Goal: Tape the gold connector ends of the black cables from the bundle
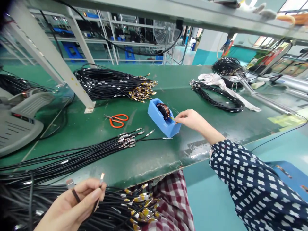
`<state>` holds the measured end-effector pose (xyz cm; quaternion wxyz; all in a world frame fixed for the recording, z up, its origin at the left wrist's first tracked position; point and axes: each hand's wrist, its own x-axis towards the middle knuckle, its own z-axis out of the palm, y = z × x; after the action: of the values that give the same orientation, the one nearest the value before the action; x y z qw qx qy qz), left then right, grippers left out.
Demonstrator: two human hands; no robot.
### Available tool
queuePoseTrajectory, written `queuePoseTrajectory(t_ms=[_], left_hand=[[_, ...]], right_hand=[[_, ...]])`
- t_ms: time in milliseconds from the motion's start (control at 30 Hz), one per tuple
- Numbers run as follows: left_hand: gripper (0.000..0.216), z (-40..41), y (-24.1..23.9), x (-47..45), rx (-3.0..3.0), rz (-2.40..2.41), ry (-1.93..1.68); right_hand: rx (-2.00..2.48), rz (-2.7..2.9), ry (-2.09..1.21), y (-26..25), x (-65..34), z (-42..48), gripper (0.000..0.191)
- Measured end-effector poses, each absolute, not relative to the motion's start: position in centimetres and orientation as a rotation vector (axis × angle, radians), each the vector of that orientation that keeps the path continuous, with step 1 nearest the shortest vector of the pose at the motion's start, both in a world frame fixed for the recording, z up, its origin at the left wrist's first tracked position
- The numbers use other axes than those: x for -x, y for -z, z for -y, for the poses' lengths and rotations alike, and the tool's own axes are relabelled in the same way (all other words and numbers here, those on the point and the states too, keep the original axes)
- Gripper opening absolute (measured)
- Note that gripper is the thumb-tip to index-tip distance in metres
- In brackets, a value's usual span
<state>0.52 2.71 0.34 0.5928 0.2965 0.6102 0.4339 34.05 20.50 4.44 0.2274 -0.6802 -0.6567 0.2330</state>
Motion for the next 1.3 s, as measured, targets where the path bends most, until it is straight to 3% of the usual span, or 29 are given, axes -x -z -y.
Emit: queuePoseTrajectory(t_ms=[400,733,967,1300], left_hand=[[0.03,-2.6,0.0,-0.3,-0.659,-1.384,-0.977],[0.023,-2.8,-0.5,-1.1,-0.672,-1.404,-1.01],[0.024,-2.7,-1.1,-1.5,-0.654,-1.419,-1.023],[0.035,-3.1,0.1,-0.2,-0.647,-1.367,-0.928]], right_hand=[[1.94,1.421,-0.989,-4.7,-34.4,-21.1,0.018],[1.98,1.37,-1.004,-4.6,-35.6,-18.9,0.029],[1.932,1.397,-1.052,-3.8,-35.5,-19.1,0.023],[2.036,1.581,-0.721,-3.6,-34.2,-18.3,0.013]])
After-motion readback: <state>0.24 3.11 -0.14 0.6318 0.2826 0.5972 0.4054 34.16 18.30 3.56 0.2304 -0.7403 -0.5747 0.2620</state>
